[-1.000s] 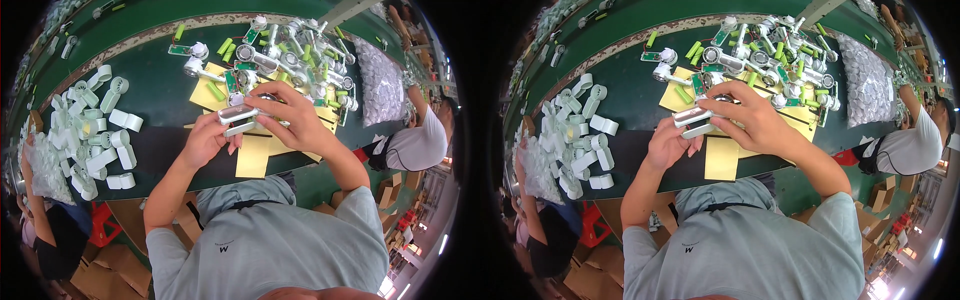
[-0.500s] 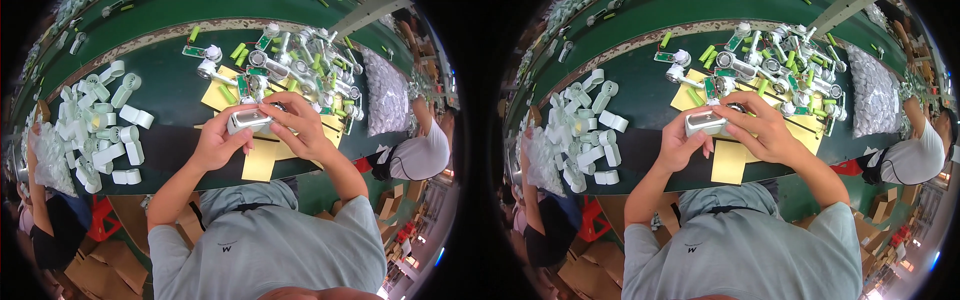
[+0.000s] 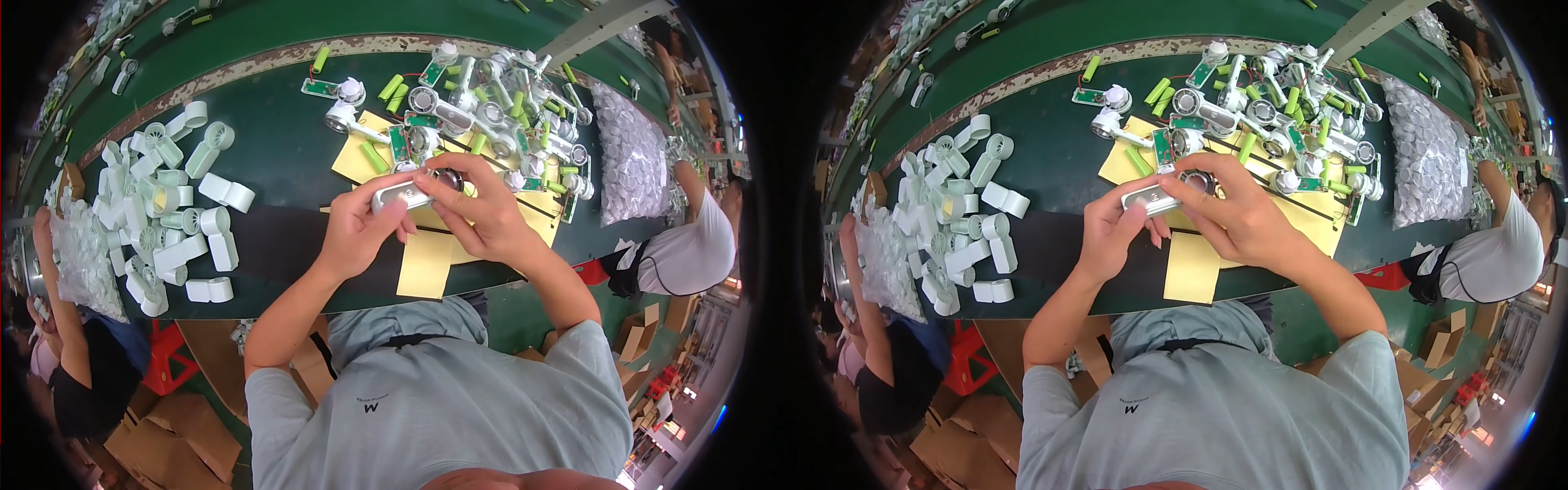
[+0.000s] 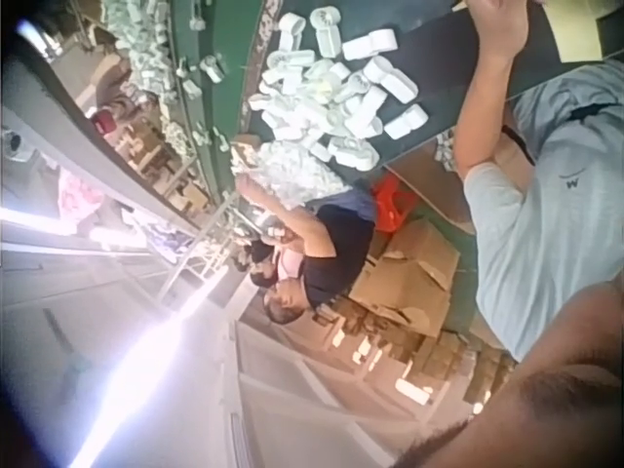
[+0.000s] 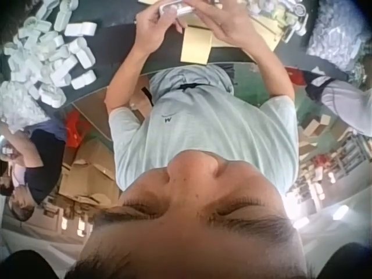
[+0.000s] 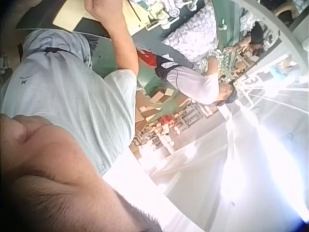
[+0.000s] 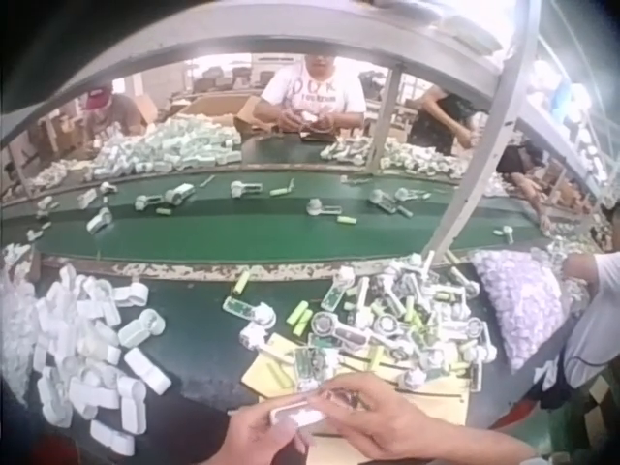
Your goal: Assembling small handheld electronic fans by snapping together plastic housing and internal components on a production line.
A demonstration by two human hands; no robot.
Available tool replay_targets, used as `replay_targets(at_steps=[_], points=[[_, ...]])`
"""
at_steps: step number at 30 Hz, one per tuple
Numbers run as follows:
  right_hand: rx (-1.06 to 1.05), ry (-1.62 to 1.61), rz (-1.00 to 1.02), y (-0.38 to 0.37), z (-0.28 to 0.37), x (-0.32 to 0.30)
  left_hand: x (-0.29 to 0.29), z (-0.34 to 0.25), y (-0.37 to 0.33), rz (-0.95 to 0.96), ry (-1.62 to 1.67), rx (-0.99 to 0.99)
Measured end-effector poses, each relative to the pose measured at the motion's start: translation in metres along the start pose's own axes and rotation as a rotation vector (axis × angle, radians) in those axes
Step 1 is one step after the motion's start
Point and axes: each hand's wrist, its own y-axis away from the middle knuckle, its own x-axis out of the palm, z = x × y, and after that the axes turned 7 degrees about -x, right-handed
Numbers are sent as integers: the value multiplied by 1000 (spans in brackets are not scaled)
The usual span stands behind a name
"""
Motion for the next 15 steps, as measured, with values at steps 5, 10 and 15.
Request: replay_targets(at_steps=[5, 10, 15], points=[[267, -393, -229, -9, -1, -3, 12, -12, -2, -43, -197, 94], [287, -158, -302, -19, -6, 24, 12, 2, -1, -83, -274, 207], [139, -27, -394, -18, -1, 30, 6, -2, -1, -28, -556, 17]])
